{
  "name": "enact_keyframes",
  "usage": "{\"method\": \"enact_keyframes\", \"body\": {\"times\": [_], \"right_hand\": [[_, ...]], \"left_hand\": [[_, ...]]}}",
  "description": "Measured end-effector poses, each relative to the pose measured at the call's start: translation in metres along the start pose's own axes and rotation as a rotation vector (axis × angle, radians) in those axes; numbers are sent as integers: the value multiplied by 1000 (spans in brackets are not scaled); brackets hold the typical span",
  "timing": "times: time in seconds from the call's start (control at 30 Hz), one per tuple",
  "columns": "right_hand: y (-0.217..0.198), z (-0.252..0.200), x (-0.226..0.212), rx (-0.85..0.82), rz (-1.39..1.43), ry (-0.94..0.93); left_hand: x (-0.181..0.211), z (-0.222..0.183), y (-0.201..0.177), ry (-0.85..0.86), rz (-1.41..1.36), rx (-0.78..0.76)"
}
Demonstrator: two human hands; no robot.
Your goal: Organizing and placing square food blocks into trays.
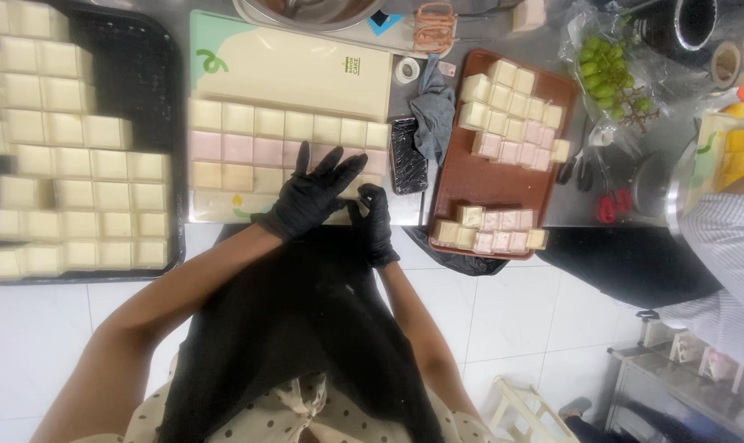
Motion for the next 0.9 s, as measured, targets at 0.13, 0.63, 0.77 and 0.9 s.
{"method": "enact_keyframes", "body": {"times": [0.13,0.63,0.77,0.9], "right_hand": [[-23,-3,-21,20,-86,-52],[-184,-6,42,-362,-989,174],[-184,-19,84,-328,-1140,104],[-177,-15,40,-151,-1035,-26]], "left_hand": [[10,-1,5,55,68,3],[18,24,-24,-229,-84,15],[6,26,-17,-352,-172,-47],[2,24,-16,-393,-219,-50]]}}
Point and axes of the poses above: each hand's wrist, its own z-axis towards the middle knuckle, its own y-axis out of the palm, x = y × z, the point moved 10 cm from there along z, towards the middle knuckle, and after that the axes turned 11 degrees about -z, right-handed, at the moved point
